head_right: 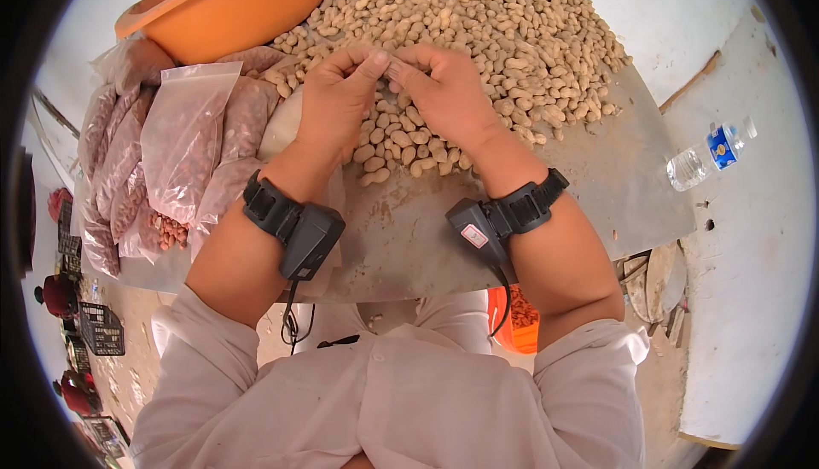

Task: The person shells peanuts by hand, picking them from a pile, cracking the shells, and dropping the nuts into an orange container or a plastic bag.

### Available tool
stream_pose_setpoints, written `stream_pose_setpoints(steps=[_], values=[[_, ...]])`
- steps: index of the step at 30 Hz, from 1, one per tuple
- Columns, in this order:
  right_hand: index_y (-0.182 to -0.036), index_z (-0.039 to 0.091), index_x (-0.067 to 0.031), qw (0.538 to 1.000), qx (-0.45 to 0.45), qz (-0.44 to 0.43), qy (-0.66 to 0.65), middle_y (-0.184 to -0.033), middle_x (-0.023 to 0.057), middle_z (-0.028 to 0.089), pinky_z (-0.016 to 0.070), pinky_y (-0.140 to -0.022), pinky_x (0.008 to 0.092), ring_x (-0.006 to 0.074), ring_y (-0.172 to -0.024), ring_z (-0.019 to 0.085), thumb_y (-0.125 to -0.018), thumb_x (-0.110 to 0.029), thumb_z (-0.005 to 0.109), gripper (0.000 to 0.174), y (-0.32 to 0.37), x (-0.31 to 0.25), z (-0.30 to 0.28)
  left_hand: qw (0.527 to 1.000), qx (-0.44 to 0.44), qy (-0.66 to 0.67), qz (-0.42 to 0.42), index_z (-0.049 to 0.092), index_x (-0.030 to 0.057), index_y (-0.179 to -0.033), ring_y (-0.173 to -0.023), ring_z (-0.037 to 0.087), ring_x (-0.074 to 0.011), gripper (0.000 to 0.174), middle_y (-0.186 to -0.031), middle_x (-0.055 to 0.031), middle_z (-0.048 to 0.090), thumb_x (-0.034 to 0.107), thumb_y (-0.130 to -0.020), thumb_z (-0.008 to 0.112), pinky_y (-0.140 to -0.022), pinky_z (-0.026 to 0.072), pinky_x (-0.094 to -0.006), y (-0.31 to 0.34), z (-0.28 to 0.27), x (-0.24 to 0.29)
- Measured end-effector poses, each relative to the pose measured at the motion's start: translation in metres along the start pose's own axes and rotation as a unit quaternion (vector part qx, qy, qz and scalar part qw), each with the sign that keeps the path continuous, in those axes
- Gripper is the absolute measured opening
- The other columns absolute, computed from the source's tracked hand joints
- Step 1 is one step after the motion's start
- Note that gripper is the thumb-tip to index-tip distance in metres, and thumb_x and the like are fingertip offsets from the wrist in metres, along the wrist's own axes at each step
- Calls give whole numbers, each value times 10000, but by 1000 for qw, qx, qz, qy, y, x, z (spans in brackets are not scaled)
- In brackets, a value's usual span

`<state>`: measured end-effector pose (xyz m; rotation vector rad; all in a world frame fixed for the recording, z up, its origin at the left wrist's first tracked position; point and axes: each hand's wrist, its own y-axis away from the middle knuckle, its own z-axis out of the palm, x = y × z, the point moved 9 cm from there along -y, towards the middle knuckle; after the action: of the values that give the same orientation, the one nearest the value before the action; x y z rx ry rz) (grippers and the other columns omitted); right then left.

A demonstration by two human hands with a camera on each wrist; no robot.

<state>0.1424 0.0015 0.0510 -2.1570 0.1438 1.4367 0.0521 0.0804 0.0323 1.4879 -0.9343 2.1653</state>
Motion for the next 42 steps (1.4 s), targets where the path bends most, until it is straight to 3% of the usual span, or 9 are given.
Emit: stream_pose_setpoints(steps=[7,10,14,17,20,23,32,38,42], values=[[-857,626,17,998,32,-13,50,-636,55,593,435,-535,260,116,-558,529,-824,-150,553,185,1,-2,-1,1000,1,-4,4,611,-4,-849,-619,471,-46,170,-714,4,566,166,-846,603,-532,389,-187,1,0,-7],[-836,627,16,998,38,-12,46,-630,65,592,437,-533,266,126,-550,532,-812,-150,553,183,1,0,-1,999,19,32,7,591,12,-860,-497,366,-26,165,-612,42,484,175,-850,607,-433,288,-172,1,0,-8],[-814,624,22,997,50,-26,57,-622,85,589,440,-539,270,133,-553,541,-802,-147,552,184,1,1,-1,999,30,36,6,593,3,-854,-481,359,-29,168,-598,39,481,170,-844,614,-420,280,-179,2,0,-8],[-914,616,28,999,35,4,33,-645,-6,539,306,-438,172,23,-499,391,-864,-120,559,166,2,3,2,999,39,30,7,596,0,-854,-473,357,-30,167,-595,37,482,165,-843,615,-413,276,-182,2,-1,-9],[-761,619,21,998,51,24,-10,-599,54,568,394,-469,241,112,-500,505,-832,-143,546,193,3,4,1,999,47,25,3,598,-3,-857,-472,360,-32,171,-595,34,484,166,-843,615,-410,277,-184,2,-2,-9],[-731,592,6,961,58,104,-249,-575,34,528,333,-416,210,88,-455,442,-859,-141,529,205,5,22,6,999,43,29,1,599,-7,-871,-480,369,-35,175,-607,26,492,167,-851,603,-419,288,-184,3,3,-9],[-750,562,-17,914,68,139,-375,-628,36,535,301,-395,191,73,-460,408,-874,-150,529,185,5,34,12,961,2,261,-95,563,-11,-946,-527,389,-63,165,-731,-35,519,134,-908,493,-452,318,-186,6,18,-24],[-966,593,16,990,92,13,-107,-781,65,604,411,-498,179,80,-575,522,-859,-106,561,165,4,7,-2,891,17,380,-246,494,36,-790,-500,352,-78,267,-670,-24,461,259,-927,444,-420,287,-184,9,20,-53],[-949,619,23,981,115,-136,73,-826,116,644,487,-667,263,174,-724,615,-819,-86,569,177,5,-9,-5,868,2,412,-278,435,76,-718,-503,363,-91,299,-652,-17,430,292,-926,435,-412,305,-183,11,24,-64]])
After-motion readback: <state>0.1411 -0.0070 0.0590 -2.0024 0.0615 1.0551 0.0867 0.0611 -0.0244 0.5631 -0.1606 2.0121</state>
